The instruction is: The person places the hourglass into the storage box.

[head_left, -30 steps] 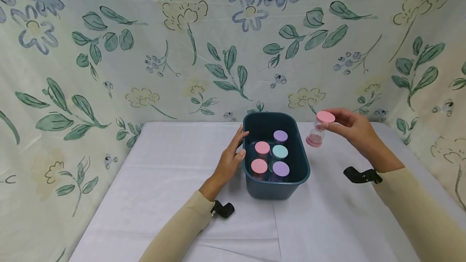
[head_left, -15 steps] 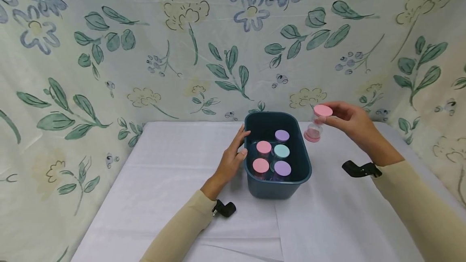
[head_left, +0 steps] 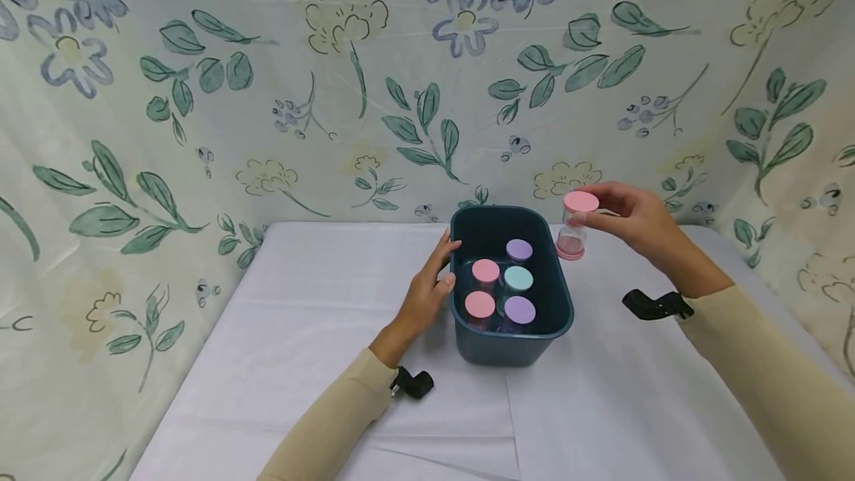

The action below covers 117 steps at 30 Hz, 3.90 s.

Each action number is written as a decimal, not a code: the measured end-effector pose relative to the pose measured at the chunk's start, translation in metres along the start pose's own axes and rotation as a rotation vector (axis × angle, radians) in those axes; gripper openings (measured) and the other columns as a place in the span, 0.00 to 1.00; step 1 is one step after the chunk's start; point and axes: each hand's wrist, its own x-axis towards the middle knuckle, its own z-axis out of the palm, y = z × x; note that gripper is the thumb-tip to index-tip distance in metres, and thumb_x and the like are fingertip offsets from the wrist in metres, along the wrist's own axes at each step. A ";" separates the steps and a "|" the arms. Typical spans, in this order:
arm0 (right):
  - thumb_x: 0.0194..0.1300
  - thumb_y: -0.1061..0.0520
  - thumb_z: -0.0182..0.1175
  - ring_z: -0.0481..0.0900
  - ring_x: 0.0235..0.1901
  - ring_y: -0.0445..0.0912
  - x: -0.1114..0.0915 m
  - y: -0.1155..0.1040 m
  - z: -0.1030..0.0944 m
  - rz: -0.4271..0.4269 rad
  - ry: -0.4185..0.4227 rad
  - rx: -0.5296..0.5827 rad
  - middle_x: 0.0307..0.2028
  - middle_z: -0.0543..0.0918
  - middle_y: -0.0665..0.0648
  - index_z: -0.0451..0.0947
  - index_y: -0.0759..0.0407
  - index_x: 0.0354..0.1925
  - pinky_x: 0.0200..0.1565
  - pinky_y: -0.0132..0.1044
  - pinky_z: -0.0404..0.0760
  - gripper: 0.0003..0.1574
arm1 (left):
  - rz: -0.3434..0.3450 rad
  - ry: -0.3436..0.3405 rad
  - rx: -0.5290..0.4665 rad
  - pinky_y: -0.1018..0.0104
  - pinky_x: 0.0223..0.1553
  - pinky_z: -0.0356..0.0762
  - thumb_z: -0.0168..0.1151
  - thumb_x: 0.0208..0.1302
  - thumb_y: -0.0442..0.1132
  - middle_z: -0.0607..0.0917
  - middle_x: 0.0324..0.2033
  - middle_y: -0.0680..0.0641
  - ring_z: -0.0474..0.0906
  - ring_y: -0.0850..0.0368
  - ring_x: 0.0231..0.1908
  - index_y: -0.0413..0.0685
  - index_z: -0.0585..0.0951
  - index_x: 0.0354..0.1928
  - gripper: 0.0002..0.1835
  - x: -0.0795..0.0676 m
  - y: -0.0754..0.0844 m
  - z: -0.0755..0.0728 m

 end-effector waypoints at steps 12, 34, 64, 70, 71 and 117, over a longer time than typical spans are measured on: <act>0.61 0.46 0.65 0.73 0.54 0.41 0.003 -0.011 -0.007 -0.027 0.002 -0.007 0.57 0.77 0.52 0.72 0.49 0.63 0.56 0.57 0.74 0.33 | 0.006 0.001 0.004 0.50 0.66 0.60 0.41 0.70 0.47 0.47 0.76 0.57 0.56 0.55 0.71 0.60 0.59 0.73 0.29 -0.001 0.004 -0.002; 0.61 0.45 0.65 0.76 0.53 0.43 0.021 -0.043 0.007 -0.083 -0.127 -0.005 0.54 0.78 0.50 0.75 0.50 0.59 0.52 0.40 0.78 0.28 | -0.008 -0.003 -0.005 0.52 0.65 0.61 0.40 0.71 0.54 0.46 0.75 0.59 0.57 0.56 0.70 0.64 0.58 0.73 0.29 -0.003 0.001 -0.002; 0.62 0.48 0.65 0.81 0.48 0.48 0.052 -0.050 0.038 -0.106 -0.272 0.110 0.52 0.81 0.55 0.72 0.54 0.60 0.53 0.45 0.78 0.30 | 0.033 -0.017 -0.023 0.48 0.65 0.60 0.40 0.72 0.57 0.47 0.76 0.54 0.57 0.53 0.71 0.60 0.58 0.73 0.30 0.000 -0.002 -0.003; 0.60 0.48 0.67 0.79 0.51 0.48 0.058 -0.046 0.044 -0.120 -0.290 0.087 0.53 0.80 0.55 0.72 0.54 0.60 0.55 0.50 0.76 0.32 | 0.024 -0.017 -0.012 0.49 0.66 0.60 0.40 0.72 0.55 0.47 0.76 0.56 0.58 0.54 0.70 0.61 0.58 0.73 0.29 0.000 0.000 -0.003; 0.59 0.48 0.67 0.79 0.51 0.49 0.059 -0.045 0.045 -0.123 -0.294 0.086 0.53 0.80 0.55 0.72 0.54 0.60 0.55 0.51 0.76 0.32 | 0.022 -0.017 -0.010 0.49 0.66 0.60 0.40 0.72 0.55 0.47 0.76 0.56 0.58 0.54 0.70 0.61 0.57 0.73 0.29 0.000 0.000 -0.003; 0.59 0.52 0.68 0.73 0.59 0.59 0.073 -0.034 0.060 -0.163 -0.472 -0.074 0.54 0.79 0.60 0.73 0.60 0.56 0.60 0.65 0.65 0.30 | 0.025 -0.015 0.003 0.49 0.66 0.61 0.40 0.71 0.52 0.48 0.76 0.54 0.59 0.53 0.70 0.59 0.58 0.73 0.29 0.001 0.001 -0.005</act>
